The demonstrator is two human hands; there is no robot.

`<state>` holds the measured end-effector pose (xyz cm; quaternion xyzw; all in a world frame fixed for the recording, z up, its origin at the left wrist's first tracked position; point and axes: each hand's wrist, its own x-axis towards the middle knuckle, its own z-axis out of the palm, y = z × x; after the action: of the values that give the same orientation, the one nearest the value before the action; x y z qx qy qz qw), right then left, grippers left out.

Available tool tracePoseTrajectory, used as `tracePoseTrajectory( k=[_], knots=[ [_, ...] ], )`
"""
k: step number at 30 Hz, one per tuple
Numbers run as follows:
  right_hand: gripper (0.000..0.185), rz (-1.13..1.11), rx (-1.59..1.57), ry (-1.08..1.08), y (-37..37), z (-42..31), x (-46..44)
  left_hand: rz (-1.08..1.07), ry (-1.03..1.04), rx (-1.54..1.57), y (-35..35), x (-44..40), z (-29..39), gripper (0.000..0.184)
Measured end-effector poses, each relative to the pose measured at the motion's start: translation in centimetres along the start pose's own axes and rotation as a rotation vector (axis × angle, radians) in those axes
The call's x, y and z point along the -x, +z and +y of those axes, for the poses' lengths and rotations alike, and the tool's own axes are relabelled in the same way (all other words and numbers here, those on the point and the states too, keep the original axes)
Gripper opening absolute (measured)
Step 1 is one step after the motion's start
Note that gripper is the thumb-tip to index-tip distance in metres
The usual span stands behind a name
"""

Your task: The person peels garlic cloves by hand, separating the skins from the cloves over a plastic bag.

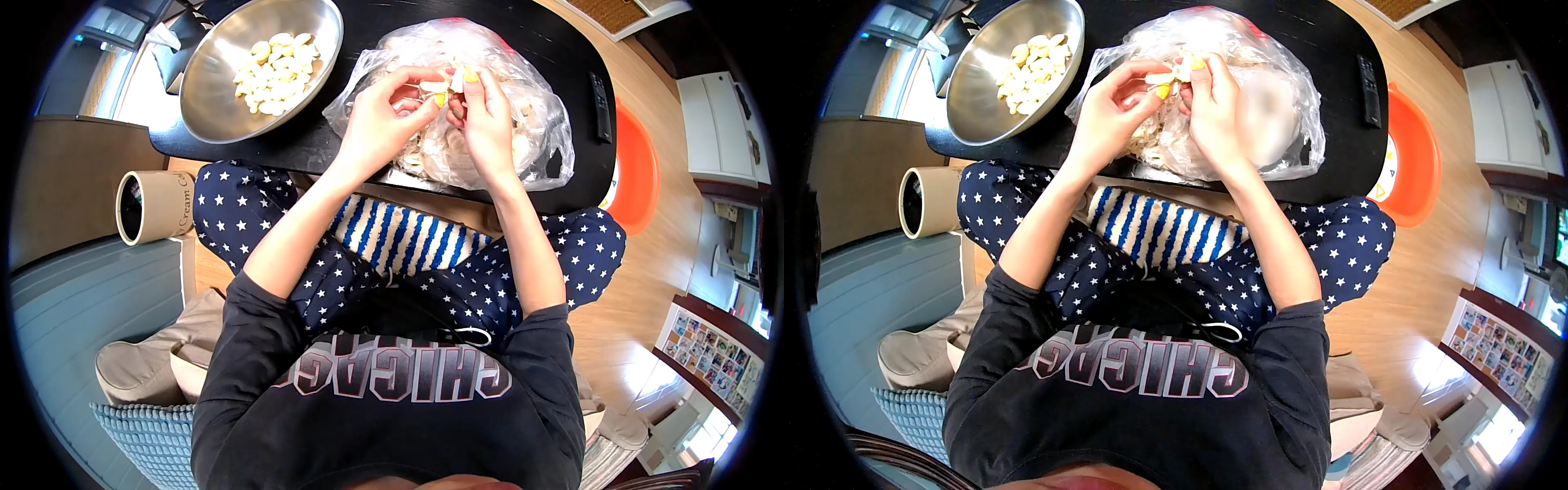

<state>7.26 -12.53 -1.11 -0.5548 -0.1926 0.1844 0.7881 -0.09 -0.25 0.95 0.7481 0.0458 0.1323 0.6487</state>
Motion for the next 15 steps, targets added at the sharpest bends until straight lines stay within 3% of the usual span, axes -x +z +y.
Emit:
tracePoseTrajectory(
  k=[5, 11, 13, 14, 15],
  knots=[
    [0.021, 0.090, -0.038, 0.094, 0.8, -0.9, 0.2, 0.022, 0.054, -0.075, 0.4, 0.2, 0.1, 0.028],
    [0.020, 0.216, -0.099, 0.084, 1.3, -1.3, 0.4, 0.164, 0.296, -0.215, 1.2, 0.7, 0.0, 0.029],
    [0.019, 0.353, -0.288, 0.118, -0.1, -1.4, -0.7, 0.156, 0.295, -0.212, 1.1, 0.9, 0.3, 0.030],
    [0.022, 0.196, -0.378, 0.114, -2.2, -0.5, -0.9, 0.081, 0.340, -0.261, 1.0, 0.9, 0.4, 0.030],
    [0.022, 0.196, -0.377, 0.113, -2.4, -0.7, -0.9, 0.006, 0.383, -0.311, 1.0, 0.8, 0.4, 0.031]
  ],
)
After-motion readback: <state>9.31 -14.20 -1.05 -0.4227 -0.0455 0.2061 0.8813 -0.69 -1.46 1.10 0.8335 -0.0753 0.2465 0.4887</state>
